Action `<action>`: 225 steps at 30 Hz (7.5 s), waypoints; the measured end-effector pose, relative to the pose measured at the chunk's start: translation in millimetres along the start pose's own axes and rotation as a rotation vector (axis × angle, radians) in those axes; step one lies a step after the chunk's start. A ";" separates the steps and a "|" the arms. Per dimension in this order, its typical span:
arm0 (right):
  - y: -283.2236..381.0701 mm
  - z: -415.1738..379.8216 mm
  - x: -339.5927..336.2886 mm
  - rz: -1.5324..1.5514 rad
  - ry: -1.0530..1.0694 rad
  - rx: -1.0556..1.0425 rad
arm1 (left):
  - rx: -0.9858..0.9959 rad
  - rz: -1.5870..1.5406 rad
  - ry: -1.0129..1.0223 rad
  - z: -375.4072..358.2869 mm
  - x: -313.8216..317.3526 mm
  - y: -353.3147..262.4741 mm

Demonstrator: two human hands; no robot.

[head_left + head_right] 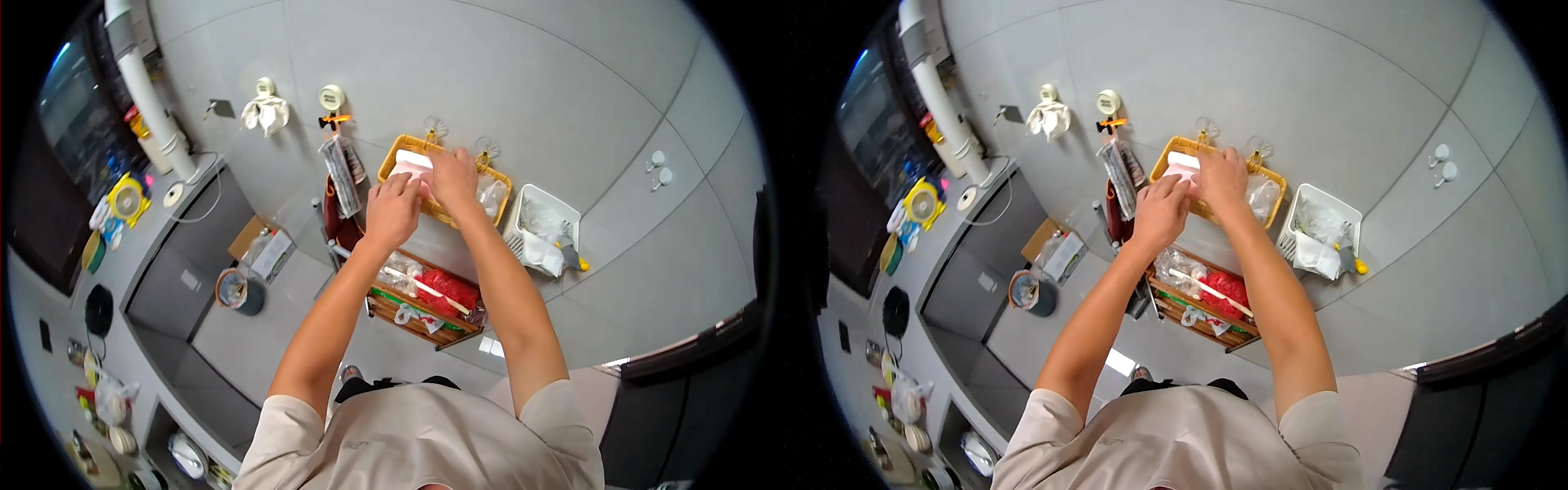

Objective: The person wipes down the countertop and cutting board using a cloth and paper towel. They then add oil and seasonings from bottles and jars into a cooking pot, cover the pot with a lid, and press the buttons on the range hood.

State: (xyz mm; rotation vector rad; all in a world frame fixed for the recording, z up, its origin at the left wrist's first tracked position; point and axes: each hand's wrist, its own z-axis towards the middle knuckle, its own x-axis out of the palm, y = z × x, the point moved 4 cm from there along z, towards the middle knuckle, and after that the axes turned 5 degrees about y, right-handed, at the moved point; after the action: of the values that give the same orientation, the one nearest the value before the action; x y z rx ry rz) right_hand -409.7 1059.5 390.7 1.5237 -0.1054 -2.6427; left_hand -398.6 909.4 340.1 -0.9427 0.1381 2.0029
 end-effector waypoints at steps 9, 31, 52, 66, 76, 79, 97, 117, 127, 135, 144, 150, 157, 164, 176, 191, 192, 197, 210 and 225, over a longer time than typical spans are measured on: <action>-20.3 19.5 -6.9 0.553 -0.251 0.233 | 0.103 0.006 0.202 18.6 20.7 18.4; 92.7 -19.6 7.2 1.532 0.043 -0.009 | -0.685 -1.552 -0.294 -67.5 -38.5 62.7; 407.0 -649.2 -107.4 1.448 1.725 -1.080 | -1.165 -0.068 -2.036 -653.2 -295.4 -365.7; 304.1 -1063.1 -257.2 1.070 1.728 -1.665 | -1.602 0.300 -2.123 -849.5 -237.0 -789.5; 287.1 -1241.7 -294.4 1.245 1.526 -2.216 | -2.380 1.253 -1.366 -894.7 -148.0 -907.0; 273.6 -1293.0 -304.5 1.217 1.401 -2.555 | -2.435 1.341 -1.196 -897.5 -140.2 -915.6; 300.3 -1376.2 -289.8 1.135 0.794 -2.966 | -2.400 1.544 -1.165 -929.0 -163.6 -930.1; 351.1 -1405.7 -314.9 1.271 0.580 -3.090 | -2.342 1.480 -0.905 -1014.8 -220.6 -927.1; 361.9 -1463.3 -330.6 0.929 0.467 -2.903 | -2.439 1.457 -0.784 -1010.2 -226.2 -926.5; 410.8 -1499.3 -356.9 1.014 0.496 -2.844 | -2.426 1.538 -0.785 -1016.7 -220.2 -923.4; 488.7 -1462.9 -331.0 0.602 0.660 -2.527 | -2.400 1.574 -0.837 -1011.5 -224.5 -923.3; 430.2 -1515.8 -358.2 0.790 0.480 -2.649 | -2.412 1.536 -0.822 -1013.0 -224.2 -924.0; 478.9 -1474.9 -335.2 0.546 0.313 -2.753 | -2.434 1.516 -0.805 -1008.6 -225.6 -921.5; 423.4 -1508.6 -349.5 0.981 0.538 -2.711 | -2.396 1.520 -0.805 -1007.6 -226.3 -923.5; 406.8 -1339.3 -271.9 0.733 2.764 -1.019 | -2.346 1.185 -1.334 -1006.2 -220.7 -929.2; 397.9 -1218.2 -262.2 1.030 0.960 -2.194 | -1.193 0.169 -2.590 -994.1 -233.3 -857.9; 405.4 -1219.2 -258.8 0.955 0.821 -2.096 | -1.225 0.133 -2.580 -1001.6 -224.7 -853.9; 415.5 -1234.2 -223.7 0.731 0.680 -2.204 | -1.313 -0.174 -2.578 -1010.3 -211.8 -831.4; 404.9 -1053.7 -107.9 0.790 0.503 -1.837 | -1.423 -0.114 -2.118 -976.3 -217.1 -746.0; 367.9 -1095.5 -141.9 1.179 1.071 -1.686 | -1.954 0.861 -0.902 -990.5 -263.7 -741.8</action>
State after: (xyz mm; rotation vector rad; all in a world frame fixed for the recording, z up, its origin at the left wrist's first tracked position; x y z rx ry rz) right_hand 625.2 693.2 3.1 1.1281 0.7576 -0.2964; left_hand 810.1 748.2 2.6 -0.7942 -2.6531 2.7479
